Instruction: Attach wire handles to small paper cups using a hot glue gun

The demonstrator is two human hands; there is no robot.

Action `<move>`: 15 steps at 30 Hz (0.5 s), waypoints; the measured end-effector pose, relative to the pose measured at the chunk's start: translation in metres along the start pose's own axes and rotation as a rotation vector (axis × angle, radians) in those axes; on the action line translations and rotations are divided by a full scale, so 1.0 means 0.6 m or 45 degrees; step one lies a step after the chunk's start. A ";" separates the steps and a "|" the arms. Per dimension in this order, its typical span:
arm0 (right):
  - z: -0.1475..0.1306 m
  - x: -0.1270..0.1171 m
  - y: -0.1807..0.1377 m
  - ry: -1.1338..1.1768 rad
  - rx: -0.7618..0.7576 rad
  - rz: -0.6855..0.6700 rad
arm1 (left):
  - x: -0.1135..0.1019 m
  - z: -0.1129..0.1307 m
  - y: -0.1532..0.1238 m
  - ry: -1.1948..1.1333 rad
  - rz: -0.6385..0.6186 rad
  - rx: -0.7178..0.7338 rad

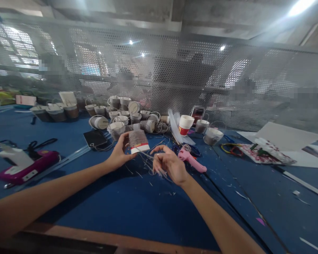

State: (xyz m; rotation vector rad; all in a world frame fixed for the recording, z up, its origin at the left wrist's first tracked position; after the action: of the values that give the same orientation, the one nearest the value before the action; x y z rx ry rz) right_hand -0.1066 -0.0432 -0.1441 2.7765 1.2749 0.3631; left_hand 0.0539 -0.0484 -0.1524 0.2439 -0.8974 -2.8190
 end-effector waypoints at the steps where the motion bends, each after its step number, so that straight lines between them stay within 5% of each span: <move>1: -0.009 -0.009 0.000 0.051 -0.021 0.050 | 0.004 0.000 0.000 -0.002 -0.031 -0.002; 6: -0.002 -0.086 0.002 0.005 -0.037 0.454 | 0.019 0.006 -0.004 -0.106 -0.158 -0.030; 11: -0.027 -0.161 -0.034 -0.767 -0.231 1.031 | 0.026 0.000 -0.006 -0.210 -0.217 -0.153; 13: -0.053 -0.148 -0.044 -0.911 -0.410 1.049 | 0.022 -0.008 -0.006 -0.190 -0.186 -0.206; 15: -0.066 -0.120 -0.041 -0.809 -0.552 0.867 | 0.020 -0.015 -0.006 -0.102 -0.168 -0.241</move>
State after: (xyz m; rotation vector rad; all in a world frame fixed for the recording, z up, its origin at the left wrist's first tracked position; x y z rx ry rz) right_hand -0.1794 -0.0829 -0.1231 2.5176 0.0865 -0.1985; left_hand 0.0439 -0.0531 -0.1628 0.1708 -0.6443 -3.0304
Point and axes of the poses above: each hand's wrist, its own y-axis towards the middle knuckle, its own x-axis out of the palm, z = x × y, the point moved 10 cm from there along y, towards the middle knuckle, and after that the axes turned 5 degrees about -y, right-handed, at the moved point
